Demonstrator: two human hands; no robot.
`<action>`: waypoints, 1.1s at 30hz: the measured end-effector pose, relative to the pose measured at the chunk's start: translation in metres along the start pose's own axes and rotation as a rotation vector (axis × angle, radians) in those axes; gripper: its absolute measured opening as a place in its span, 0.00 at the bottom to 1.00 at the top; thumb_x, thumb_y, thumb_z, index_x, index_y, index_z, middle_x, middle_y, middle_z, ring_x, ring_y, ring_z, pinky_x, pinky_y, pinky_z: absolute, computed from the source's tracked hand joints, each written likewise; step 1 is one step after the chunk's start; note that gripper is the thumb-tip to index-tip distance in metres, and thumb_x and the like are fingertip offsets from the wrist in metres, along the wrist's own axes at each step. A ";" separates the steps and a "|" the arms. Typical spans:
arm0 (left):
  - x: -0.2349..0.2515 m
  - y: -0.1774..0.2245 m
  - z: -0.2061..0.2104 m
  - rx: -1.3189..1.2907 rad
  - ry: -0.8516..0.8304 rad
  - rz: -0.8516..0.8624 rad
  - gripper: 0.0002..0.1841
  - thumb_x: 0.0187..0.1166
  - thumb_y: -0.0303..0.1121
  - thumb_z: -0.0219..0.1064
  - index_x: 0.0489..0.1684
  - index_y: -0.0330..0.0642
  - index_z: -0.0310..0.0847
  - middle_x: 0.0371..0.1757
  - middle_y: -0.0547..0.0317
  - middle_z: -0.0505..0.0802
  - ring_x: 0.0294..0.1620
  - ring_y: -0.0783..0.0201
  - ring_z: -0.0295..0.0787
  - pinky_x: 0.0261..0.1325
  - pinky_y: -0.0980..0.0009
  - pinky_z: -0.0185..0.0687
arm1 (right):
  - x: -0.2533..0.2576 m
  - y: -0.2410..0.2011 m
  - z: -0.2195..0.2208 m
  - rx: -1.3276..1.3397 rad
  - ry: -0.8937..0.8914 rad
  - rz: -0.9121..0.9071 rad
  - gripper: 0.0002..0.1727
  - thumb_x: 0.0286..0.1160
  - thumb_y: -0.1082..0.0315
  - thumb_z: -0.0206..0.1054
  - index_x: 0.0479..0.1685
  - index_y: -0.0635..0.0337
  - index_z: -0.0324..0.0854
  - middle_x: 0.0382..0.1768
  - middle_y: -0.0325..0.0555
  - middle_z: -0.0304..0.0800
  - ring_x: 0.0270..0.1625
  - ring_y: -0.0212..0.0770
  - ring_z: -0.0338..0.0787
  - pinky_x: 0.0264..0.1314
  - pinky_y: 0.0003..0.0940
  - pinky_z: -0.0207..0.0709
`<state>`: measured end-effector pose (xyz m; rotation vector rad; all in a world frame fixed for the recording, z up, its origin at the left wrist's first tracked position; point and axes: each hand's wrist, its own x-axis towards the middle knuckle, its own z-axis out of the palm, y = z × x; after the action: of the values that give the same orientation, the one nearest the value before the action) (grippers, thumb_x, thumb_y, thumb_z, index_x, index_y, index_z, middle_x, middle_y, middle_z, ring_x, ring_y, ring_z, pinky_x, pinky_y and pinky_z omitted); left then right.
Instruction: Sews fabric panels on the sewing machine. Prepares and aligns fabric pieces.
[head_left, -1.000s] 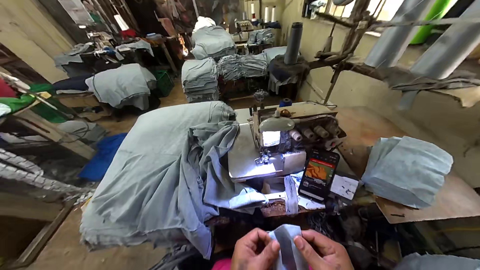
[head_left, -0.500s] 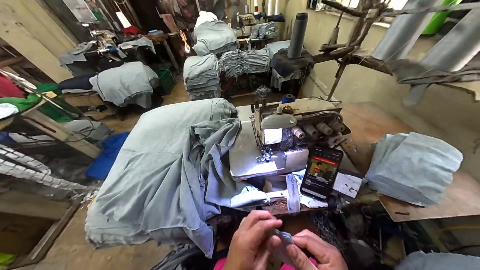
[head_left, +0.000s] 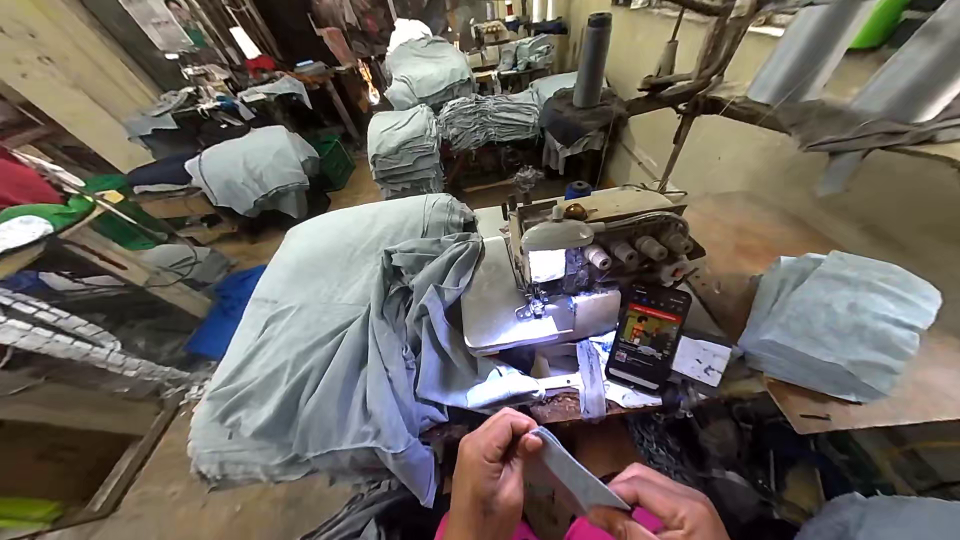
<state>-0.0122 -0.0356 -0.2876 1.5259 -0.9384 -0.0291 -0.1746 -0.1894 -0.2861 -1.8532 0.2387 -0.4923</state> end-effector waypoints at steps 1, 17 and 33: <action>0.000 0.000 0.000 -0.012 0.011 0.002 0.13 0.86 0.37 0.64 0.36 0.37 0.88 0.40 0.61 0.94 0.45 0.75 0.91 0.52 0.79 0.89 | 0.001 0.000 -0.001 -0.001 0.002 -0.010 0.09 0.66 0.66 0.82 0.33 0.64 0.94 0.35 0.44 0.94 0.42 0.29 0.92 0.48 0.24 0.87; -0.008 0.009 -0.006 -0.273 0.050 -0.131 0.09 0.82 0.36 0.70 0.41 0.39 0.89 0.44 0.59 0.94 0.46 0.69 0.93 0.52 0.73 0.92 | 0.007 -0.004 -0.001 0.084 -0.030 -0.059 0.13 0.78 0.63 0.74 0.37 0.66 0.93 0.36 0.45 0.93 0.41 0.27 0.91 0.46 0.23 0.86; 0.143 -0.049 -0.014 1.015 -0.186 0.193 0.11 0.82 0.42 0.65 0.35 0.49 0.91 0.36 0.60 0.90 0.43 0.58 0.89 0.47 0.57 0.87 | 0.122 0.037 0.048 0.389 0.068 0.278 0.07 0.78 0.69 0.70 0.36 0.64 0.90 0.26 0.39 0.92 0.27 0.32 0.92 0.34 0.31 0.91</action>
<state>0.1158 -0.1101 -0.2552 2.3677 -1.3443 0.5240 -0.0412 -0.2093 -0.3069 -1.4005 0.4096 -0.3772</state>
